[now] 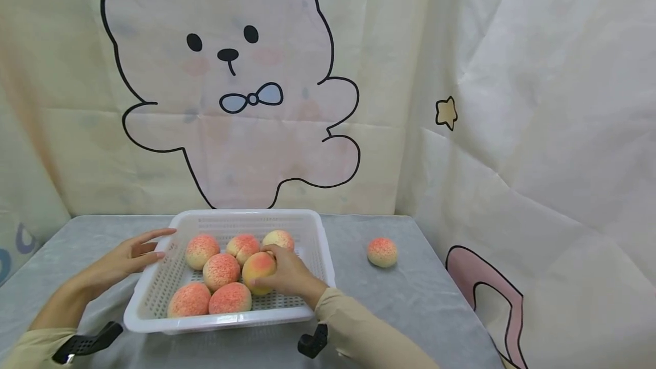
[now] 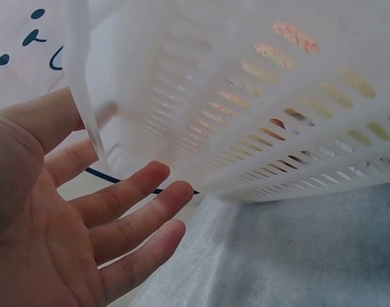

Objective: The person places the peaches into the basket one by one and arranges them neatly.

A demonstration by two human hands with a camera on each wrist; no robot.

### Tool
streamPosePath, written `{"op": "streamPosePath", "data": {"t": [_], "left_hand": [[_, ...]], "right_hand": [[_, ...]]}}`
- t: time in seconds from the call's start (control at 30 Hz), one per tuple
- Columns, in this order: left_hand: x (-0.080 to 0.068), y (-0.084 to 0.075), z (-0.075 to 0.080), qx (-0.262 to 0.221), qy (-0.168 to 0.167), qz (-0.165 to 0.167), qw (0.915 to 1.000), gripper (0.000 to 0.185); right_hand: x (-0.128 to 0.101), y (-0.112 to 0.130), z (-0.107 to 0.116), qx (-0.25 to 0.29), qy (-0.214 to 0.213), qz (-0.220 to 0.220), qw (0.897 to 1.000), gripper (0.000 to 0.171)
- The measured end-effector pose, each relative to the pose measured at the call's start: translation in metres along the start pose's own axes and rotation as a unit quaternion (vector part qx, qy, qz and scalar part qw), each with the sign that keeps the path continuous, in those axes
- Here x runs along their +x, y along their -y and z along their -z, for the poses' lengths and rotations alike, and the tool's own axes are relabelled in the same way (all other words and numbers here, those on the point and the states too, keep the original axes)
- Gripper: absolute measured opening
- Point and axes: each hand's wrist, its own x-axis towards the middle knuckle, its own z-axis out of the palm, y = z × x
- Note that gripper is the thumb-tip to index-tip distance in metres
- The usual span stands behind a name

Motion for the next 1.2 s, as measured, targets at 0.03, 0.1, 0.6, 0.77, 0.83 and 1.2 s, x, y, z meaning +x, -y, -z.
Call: {"op": "streamPosePath", "data": {"t": [0.03, 0.1, 0.6, 0.77, 0.83, 1.2], "left_hand": [[-0.0003, 0.0003, 0.0003, -0.002, 0.000, -0.002, 1.0000, 0.069], [-0.0007, 0.0008, 0.0007, -0.003, -0.001, -0.004, 1.0000, 0.069], [-0.0007, 0.0012, 0.0002, -0.002, -0.001, -0.005, 1.0000, 0.069], [0.0000, 0.0004, -0.0006, 0.005, -0.001, 0.001, 1.0000, 0.070], [0.0000, -0.0002, -0.0010, 0.007, -0.002, 0.003, 1.0000, 0.070], [-0.0001, -0.0011, -0.0018, 0.006, -0.005, 0.005, 1.0000, 0.070]], "right_hand": [[0.0003, 0.0003, -0.0006, 0.001, 0.000, 0.002, 1.000, 0.072], [0.0009, 0.0003, -0.0019, 0.002, 0.001, 0.002, 1.000, 0.072], [0.0015, 0.0021, -0.0021, -0.013, 0.006, 0.017, 1.000, 0.071], [0.0003, 0.0033, -0.0006, -0.020, 0.021, 0.029, 0.999, 0.068], [0.0004, 0.0029, -0.0004, -0.019, 0.029, 0.035, 0.999, 0.067], [0.0043, -0.0020, -0.0013, -0.011, 0.081, 0.087, 0.993, 0.072]]}}
